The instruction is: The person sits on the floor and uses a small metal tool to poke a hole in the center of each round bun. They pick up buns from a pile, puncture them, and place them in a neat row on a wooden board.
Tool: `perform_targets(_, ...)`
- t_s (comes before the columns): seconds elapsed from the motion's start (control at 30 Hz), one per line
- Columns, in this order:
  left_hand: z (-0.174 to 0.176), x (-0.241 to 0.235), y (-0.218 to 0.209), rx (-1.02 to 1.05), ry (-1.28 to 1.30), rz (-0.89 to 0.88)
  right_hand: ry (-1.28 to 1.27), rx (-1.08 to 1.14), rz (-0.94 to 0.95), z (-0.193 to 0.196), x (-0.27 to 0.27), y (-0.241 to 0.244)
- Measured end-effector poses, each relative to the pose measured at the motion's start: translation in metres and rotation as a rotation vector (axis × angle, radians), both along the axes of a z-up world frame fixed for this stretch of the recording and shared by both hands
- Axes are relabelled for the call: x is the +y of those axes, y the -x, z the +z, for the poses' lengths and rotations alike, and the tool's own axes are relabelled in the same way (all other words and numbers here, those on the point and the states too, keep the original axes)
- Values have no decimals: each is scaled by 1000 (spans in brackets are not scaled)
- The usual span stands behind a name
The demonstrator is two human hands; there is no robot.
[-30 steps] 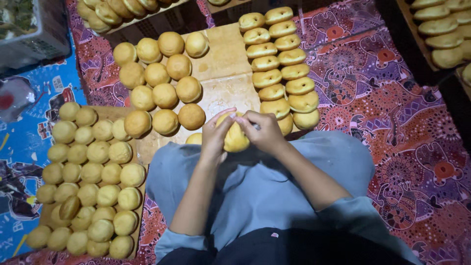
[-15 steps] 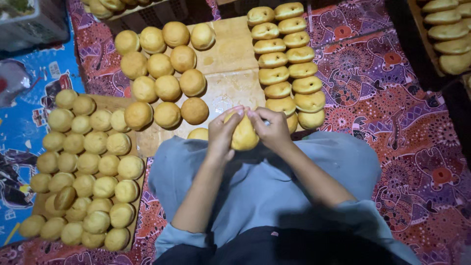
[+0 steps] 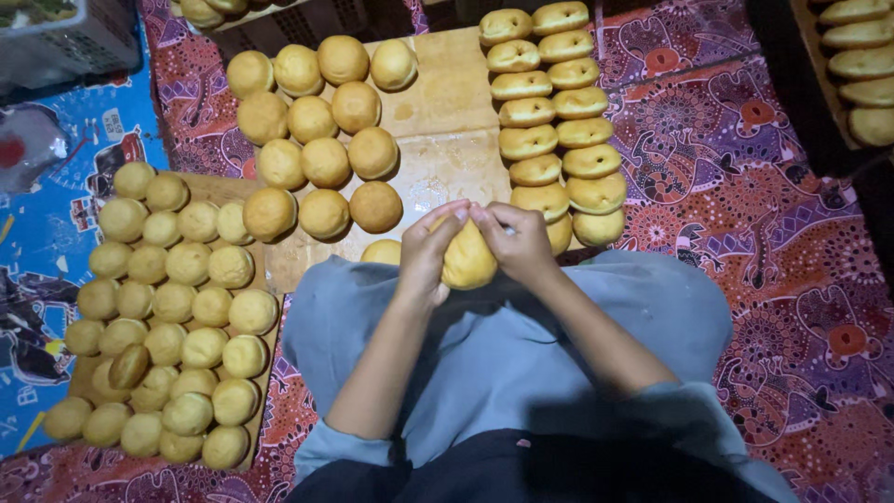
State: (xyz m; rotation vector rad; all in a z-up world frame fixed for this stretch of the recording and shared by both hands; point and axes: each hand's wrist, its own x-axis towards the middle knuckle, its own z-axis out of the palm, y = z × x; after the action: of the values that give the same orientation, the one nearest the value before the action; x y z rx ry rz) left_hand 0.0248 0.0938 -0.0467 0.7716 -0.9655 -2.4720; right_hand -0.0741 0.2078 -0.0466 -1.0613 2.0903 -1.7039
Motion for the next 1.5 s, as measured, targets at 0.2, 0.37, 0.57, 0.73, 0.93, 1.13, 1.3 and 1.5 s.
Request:
perform_targets(0.2,-8,29,9,14,-52,216,81,594,-218,1,5,6)
perform_targets(0.37,1,12,18,7,115,44,29,638,-263,1,-9,22)
perform_targets(0.57,-5,1,24,-224,1185,-244,-209,432,-139,11,12,61)
perform_targets(0.73,-58,-38,54,-157,1221,-361,-205,501,-287,35,57,94)
perform_targets(0.93,-109,-67,67,-229,577,-530,-141,375,-438,54,104,106)
perform_targets(1.13,-122,-42,73,-241,583,-442,-181,376,-464,52,118,107)
perform_targets(1.3,-134,-39,74,-471,744,-263,-199,373,-468,60,117,106)
perform_targets(1.5,-148,-41,71,-477,1195,-339,-182,340,-449,62,113,100)
